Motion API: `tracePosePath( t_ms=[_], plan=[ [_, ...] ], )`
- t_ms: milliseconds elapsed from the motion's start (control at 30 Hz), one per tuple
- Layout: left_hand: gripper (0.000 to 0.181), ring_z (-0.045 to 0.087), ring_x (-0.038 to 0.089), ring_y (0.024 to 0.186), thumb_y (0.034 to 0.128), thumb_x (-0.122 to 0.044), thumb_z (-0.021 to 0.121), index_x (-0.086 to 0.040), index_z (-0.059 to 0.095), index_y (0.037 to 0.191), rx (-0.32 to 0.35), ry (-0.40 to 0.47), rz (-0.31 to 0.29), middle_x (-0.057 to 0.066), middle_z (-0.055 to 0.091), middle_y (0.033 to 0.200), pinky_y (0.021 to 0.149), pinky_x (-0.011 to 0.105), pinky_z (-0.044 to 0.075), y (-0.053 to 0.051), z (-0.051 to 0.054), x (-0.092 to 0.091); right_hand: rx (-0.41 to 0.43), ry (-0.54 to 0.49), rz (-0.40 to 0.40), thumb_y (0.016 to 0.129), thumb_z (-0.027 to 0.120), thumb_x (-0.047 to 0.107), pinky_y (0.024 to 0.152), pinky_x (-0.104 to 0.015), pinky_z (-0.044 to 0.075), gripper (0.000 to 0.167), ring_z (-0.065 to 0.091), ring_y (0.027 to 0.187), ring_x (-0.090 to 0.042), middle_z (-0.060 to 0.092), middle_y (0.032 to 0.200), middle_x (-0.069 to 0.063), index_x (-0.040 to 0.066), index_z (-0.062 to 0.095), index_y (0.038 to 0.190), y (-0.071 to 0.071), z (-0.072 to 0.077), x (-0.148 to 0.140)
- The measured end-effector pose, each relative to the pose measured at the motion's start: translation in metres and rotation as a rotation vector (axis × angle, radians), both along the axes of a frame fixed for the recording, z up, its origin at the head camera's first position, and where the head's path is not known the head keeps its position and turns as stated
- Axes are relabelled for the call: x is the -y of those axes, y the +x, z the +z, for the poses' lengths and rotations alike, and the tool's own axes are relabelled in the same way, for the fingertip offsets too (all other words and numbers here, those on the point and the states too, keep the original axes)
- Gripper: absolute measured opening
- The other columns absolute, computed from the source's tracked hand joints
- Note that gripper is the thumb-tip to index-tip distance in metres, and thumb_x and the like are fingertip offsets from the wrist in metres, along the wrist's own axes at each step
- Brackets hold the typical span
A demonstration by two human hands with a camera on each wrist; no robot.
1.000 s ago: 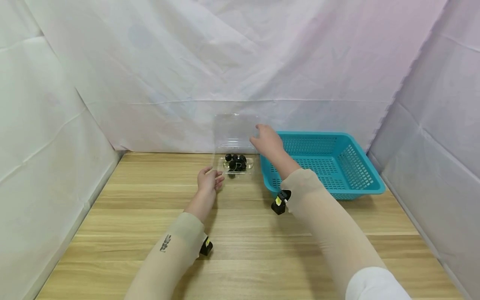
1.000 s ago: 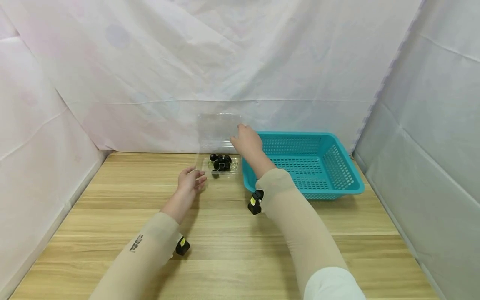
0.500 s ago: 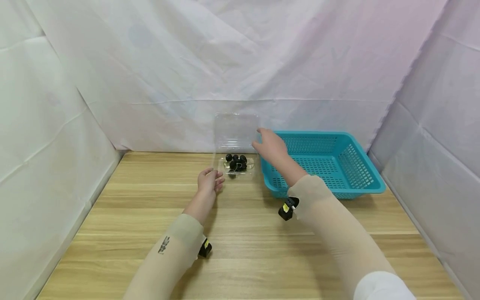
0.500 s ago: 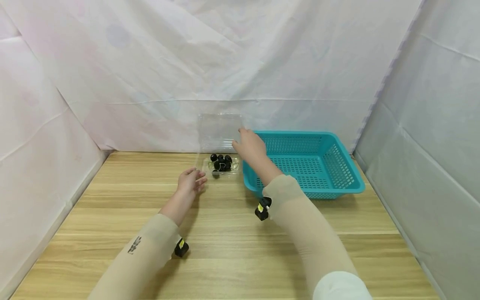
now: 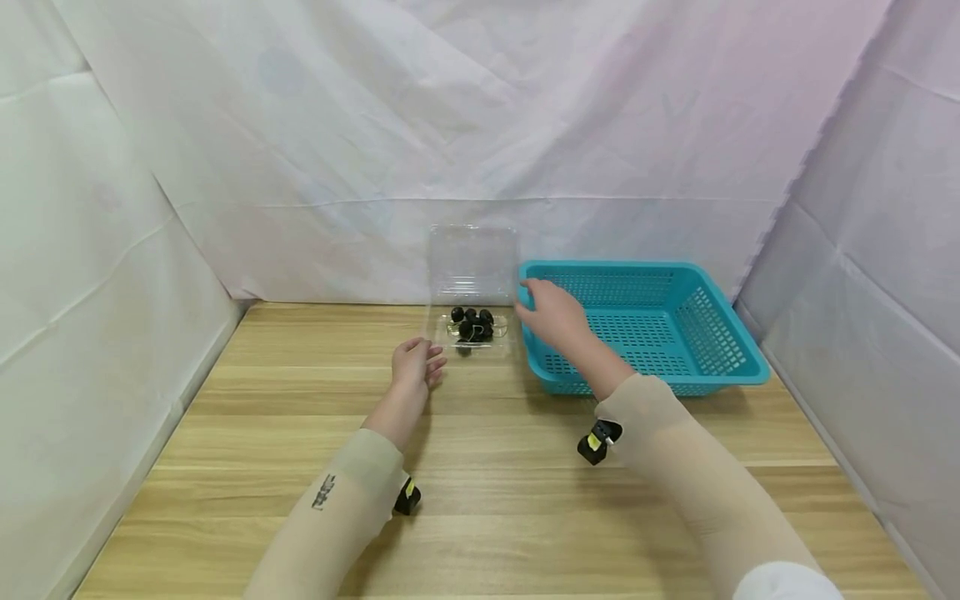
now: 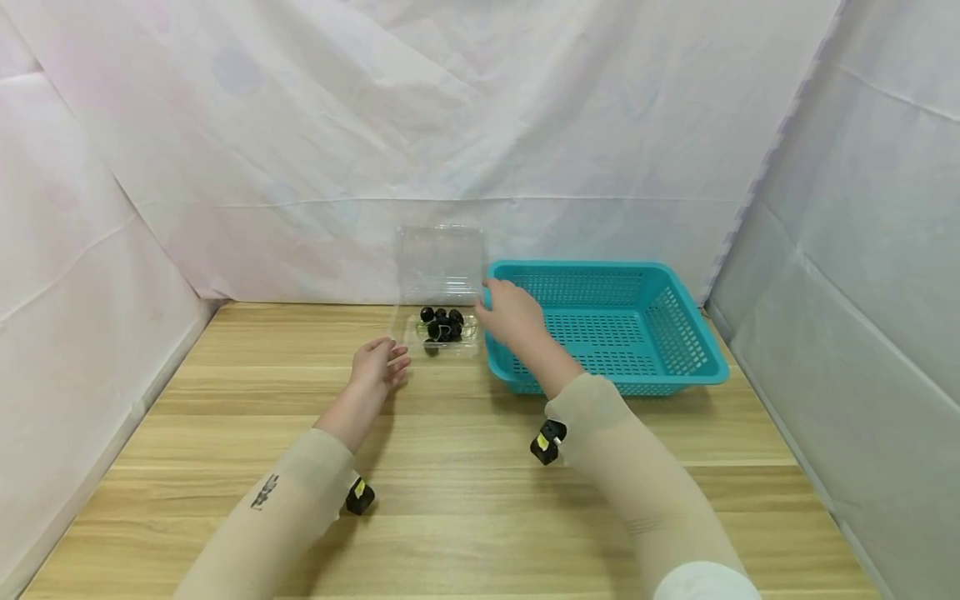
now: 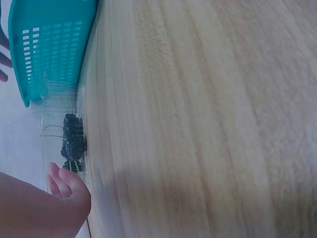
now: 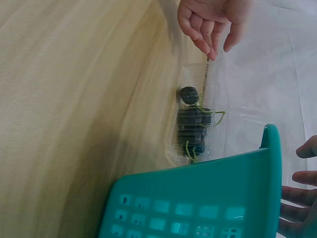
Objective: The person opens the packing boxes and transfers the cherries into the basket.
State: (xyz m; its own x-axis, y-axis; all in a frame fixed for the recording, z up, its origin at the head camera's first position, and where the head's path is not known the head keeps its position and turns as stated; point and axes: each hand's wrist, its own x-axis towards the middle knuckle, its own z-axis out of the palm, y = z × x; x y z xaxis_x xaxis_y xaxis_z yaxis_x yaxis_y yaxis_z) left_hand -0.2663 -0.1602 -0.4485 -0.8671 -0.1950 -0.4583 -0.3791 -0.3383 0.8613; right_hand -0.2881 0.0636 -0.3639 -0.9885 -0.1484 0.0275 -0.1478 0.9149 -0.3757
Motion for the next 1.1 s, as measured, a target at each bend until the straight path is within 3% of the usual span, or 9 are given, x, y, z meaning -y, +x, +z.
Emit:
tracePosePath(
  t_ms=[300, 600, 800, 1100],
  plan=[
    [0.048, 0.067, 0.02, 0.086, 0.0988, -0.015, 0.052, -0.007, 0.039, 0.144, 0.015, -0.007, -0.008, 0.016, 0.062, 0.123, 0.079, 0.03, 0.055, 0.0, 0.001, 0.006, -0.02, 0.024, 0.034, 0.1, 0.053, 0.033, 0.097, -0.05, 0.046, 0.05, 0.045, 0.13, -0.032, 0.048, 0.145, -0.014, 0.009, 0.049, 0.143, 0.02, -0.01, -0.009],
    [0.047, 0.068, 0.018, 0.084, 0.099, -0.015, 0.051, -0.006, 0.04, 0.144, 0.018, -0.014, -0.009, 0.018, 0.061, 0.126, 0.083, 0.033, 0.054, 0.0, 0.0, 0.009, -0.07, 0.003, 0.094, 0.098, 0.055, 0.029, 0.098, -0.052, 0.045, 0.048, 0.047, 0.128, -0.034, 0.052, 0.14, -0.015, 0.007, 0.052, 0.14, 0.043, -0.024, -0.034],
    [0.046, 0.066, 0.018, 0.085, 0.1, -0.016, 0.049, -0.006, 0.04, 0.144, 0.017, -0.009, -0.019, 0.016, 0.06, 0.122, 0.086, 0.032, 0.053, 0.001, -0.001, 0.009, -0.125, 0.019, 0.115, 0.099, 0.056, 0.031, 0.091, -0.052, 0.049, 0.043, 0.053, 0.122, -0.034, 0.057, 0.134, -0.015, 0.008, 0.057, 0.135, 0.055, -0.035, -0.053],
    [0.045, 0.065, 0.02, 0.09, 0.0992, -0.016, 0.053, -0.005, 0.043, 0.141, 0.001, 0.008, -0.007, 0.017, 0.06, 0.124, 0.092, 0.035, 0.05, -0.003, -0.002, 0.009, -0.167, -0.001, 0.175, 0.098, 0.057, 0.029, 0.086, -0.049, 0.053, 0.035, 0.058, 0.116, -0.031, 0.063, 0.126, -0.011, 0.008, 0.065, 0.126, 0.064, -0.047, -0.054]
  ],
)
